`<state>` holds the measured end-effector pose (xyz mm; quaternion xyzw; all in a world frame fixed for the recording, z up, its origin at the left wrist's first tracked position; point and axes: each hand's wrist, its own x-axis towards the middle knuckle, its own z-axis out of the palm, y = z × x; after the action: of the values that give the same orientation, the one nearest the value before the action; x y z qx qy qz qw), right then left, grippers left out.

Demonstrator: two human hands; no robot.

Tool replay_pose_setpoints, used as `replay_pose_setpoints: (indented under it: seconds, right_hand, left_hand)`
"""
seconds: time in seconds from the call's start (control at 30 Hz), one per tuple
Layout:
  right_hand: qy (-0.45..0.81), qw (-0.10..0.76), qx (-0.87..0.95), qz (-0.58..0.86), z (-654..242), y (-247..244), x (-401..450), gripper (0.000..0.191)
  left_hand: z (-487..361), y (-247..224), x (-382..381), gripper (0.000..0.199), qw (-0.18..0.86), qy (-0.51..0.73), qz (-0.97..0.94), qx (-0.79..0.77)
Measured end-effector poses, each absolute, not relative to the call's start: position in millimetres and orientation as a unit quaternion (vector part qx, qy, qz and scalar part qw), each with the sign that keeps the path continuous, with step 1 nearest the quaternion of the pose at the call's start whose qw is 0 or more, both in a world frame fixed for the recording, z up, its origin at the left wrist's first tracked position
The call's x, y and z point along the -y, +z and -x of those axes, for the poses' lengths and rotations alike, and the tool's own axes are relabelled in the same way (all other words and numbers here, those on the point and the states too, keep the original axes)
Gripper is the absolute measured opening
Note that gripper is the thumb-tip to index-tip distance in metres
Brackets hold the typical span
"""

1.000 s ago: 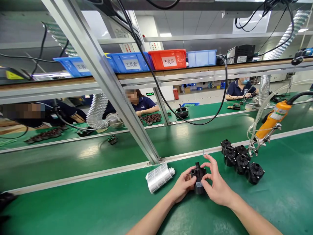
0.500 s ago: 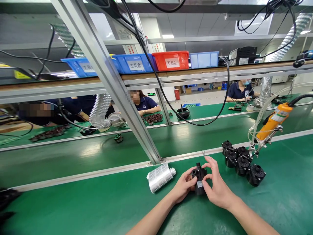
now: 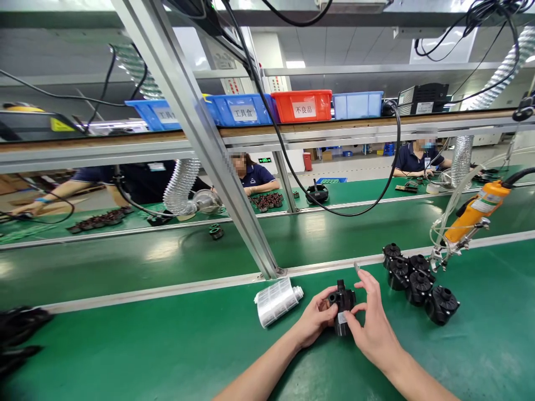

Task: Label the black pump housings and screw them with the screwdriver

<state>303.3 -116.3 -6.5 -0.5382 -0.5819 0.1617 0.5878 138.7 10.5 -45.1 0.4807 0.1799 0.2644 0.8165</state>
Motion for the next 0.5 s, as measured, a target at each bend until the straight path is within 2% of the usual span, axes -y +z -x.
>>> replay_pose_setpoints:
  seconds: [0.13, 0.27, 0.4, 0.5]
  right_hand:
    - [0.169, 0.564, 0.58, 0.563, -320.3, -12.6, 111.1, 0.081]
    - [0.179, 0.531, 0.609, 0.561, -311.3, -23.2, 107.5, 0.09]
    - [0.102, 0.503, 0.643, 0.569, -302.6, -23.0, 107.3, 0.083]
    - [-0.004, 0.493, 0.675, 0.549, -330.0, -13.0, 106.6, 0.076]
  left_hand:
    - [-136.6, -43.2, -8.4, 0.071, 0.823, 0.258, -0.477, -0.168]
    - [-139.4, -46.2, -4.1, 0.076, 0.772, 0.291, -0.533, -0.186]
    - [-141.0, -45.3, -5.7, 0.077, 0.737, 0.308, -0.572, -0.189]
    - [-139.0, -44.4, -13.8, 0.067, 0.66, 0.34, -0.636, -0.21]
